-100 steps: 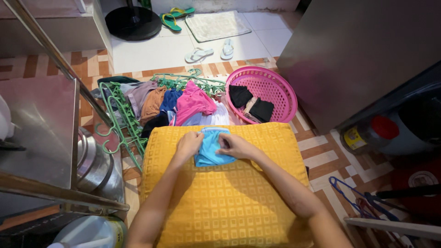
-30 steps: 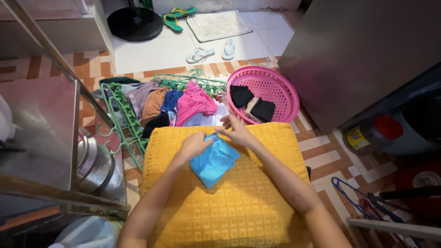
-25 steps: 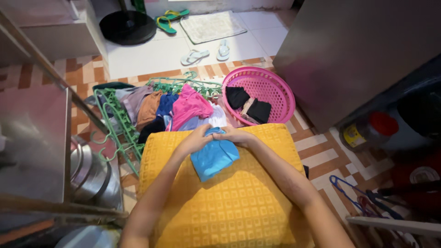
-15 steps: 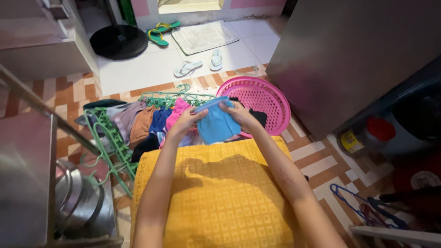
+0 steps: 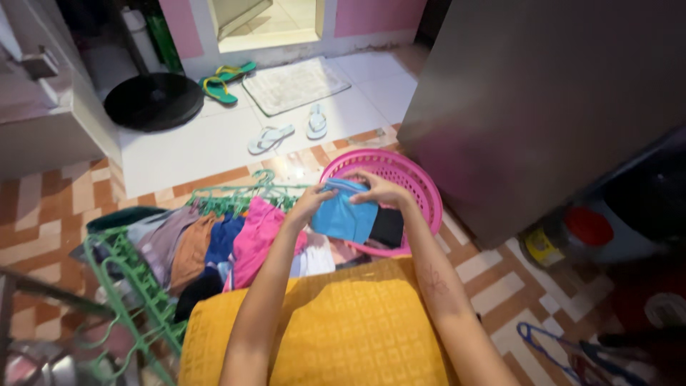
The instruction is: The person folds several pairs of underwear and pieces of clothing on a yellow cushion, including blue and pink pairs, and places them into a pink plastic basket.
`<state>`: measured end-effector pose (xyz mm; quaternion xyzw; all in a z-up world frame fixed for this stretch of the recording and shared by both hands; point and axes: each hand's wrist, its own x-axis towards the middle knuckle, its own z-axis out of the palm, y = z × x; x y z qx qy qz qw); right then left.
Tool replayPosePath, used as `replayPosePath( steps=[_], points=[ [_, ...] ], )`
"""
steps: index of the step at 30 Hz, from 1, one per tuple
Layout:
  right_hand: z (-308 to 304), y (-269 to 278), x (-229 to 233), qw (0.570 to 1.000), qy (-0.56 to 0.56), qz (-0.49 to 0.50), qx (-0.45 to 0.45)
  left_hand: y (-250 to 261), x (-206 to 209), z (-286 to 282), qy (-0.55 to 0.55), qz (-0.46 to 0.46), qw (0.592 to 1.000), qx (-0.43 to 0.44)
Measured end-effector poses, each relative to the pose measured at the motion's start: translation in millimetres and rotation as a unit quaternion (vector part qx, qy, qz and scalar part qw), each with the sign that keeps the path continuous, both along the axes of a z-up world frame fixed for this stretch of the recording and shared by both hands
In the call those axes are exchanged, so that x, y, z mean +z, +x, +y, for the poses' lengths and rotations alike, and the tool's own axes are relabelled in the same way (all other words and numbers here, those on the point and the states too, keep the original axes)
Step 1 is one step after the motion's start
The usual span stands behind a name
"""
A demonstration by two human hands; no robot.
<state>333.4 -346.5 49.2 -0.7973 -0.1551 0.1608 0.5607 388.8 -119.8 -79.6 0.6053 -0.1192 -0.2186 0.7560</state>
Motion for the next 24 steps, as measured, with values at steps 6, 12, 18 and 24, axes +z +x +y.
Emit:
replayPosePath(
  steps=[6,12,18,24],
  points=[
    [-40.1,83.2,-110.1,0.98,0.183,0.0,-0.081,36.1,-24.2,-18.0,-0.242,0.281,0.927,-0.052],
    [-32.0,113.6,-175.7,0.934,0.239,0.008,-0.264,54.2,-80.8,-72.4,-0.119,0.045,0.961,0.244],
    [-32.9,108.8,-194.6,0.944,0.141,-0.041,-0.294,74.6,-133.3,-92.1,0.314,-0.295,0.876,0.218],
    [-37.4,116.4,-217.4,0.952,-0.017,-0.172,-0.252,76.0,-164.7,-92.0,0.553,-0.491,0.656,0.147]
  ],
)
